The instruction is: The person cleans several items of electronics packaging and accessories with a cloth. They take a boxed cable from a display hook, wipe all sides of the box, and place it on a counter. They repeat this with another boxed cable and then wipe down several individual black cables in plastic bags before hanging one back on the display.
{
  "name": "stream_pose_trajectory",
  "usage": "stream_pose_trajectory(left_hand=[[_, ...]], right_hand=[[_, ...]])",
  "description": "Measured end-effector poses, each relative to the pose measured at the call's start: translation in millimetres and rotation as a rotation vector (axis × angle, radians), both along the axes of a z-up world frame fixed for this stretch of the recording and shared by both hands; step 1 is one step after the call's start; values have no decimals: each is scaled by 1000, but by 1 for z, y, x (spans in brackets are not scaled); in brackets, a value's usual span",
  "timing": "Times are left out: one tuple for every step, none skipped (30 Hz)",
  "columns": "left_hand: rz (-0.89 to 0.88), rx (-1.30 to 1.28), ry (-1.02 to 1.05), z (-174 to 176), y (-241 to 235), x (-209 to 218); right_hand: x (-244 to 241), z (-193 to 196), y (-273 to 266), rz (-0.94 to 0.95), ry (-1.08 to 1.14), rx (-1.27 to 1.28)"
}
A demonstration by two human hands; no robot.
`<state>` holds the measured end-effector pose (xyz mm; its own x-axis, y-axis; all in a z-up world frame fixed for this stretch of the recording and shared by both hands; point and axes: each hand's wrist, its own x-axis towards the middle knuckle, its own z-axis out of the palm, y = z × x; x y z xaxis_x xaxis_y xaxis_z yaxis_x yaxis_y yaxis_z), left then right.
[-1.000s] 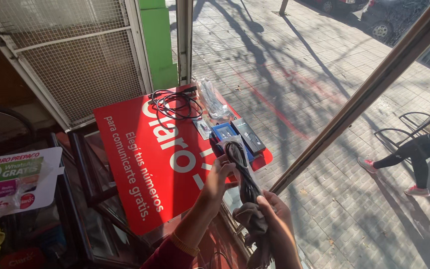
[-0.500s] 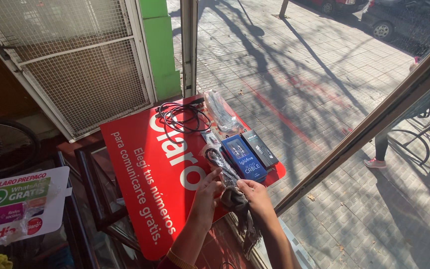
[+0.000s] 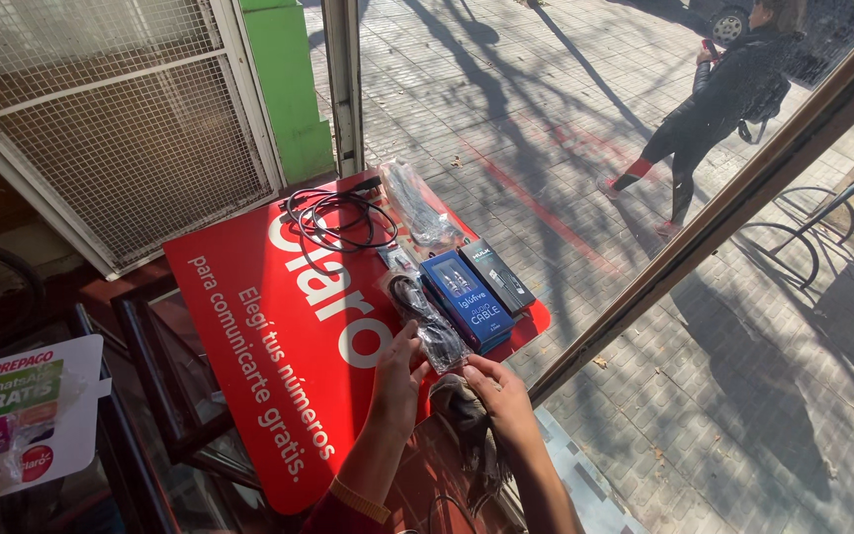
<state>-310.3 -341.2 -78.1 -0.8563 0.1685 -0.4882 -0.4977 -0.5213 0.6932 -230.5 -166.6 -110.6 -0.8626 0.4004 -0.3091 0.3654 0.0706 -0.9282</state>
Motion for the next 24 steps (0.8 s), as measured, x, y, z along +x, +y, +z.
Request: stream_pose_trajectory(left_hand=[[-40,-92,49,-9,0,-2],[-81,-185,97,-18,1,-4],[-79,-185,99,-6,-1,-1],[-131,-259,65,6,-3,3],[-182,-334,29,18,-5,9],[-179,-334,27,15,-6,9],[-143,-289,81,11,-6,9],[-107,-243,134,8,-6,10],[-108,-244,134,5,-8,12],[-91,-213,166,3,-10,14],[-75,-181,202,2,-10,14],[-78,-181,205,2,-11,13],[-52,-216,188,1,-10,13],[-27,-251,171,0,-9,13],[-39,-249,178,2,-7,15],[21,-304,222,4,-4,16],[63,-355,270,6,4,17],[33,-350,281,11,6,18],[93,-330,409,16,14,20],[155,-300,534,21,23,23],[79,-272,552,38,31,29],[82,-275,586,56,39,36],[67,-275,622,74,47,44],[-27,-243,641,71,63,45]], right_hand=[[1,11,-6,-21,-23,0],[2,23,-13,-42,-46,0],[3,19,-10,-41,-44,1],[4,15,-8,-45,-36,0],[7,11,-6,-49,-30,-1],[10,12,-4,-46,-30,-1],[14,12,-2,-57,-26,8],[18,13,0,-68,-22,17],[22,20,-2,-69,-22,16],[27,27,-3,-100,-27,-77],[31,35,-4,-133,-29,-171],[33,37,-3,-135,-26,-171],[36,39,-1,-139,-18,-157],[40,41,1,-142,-11,-142],[46,36,8,-155,-5,-142],[51,30,16,-90,-16,-111],[60,24,25,-44,-27,-80],[67,23,25,-76,-19,-80],[81,22,28,-216,25,-366],[94,21,31,-351,89,-650],[110,40,32,-426,123,-644],[125,59,34,-490,16,-771],[145,78,32,-561,-76,-913],[162,80,36,-650,-25,-922]])
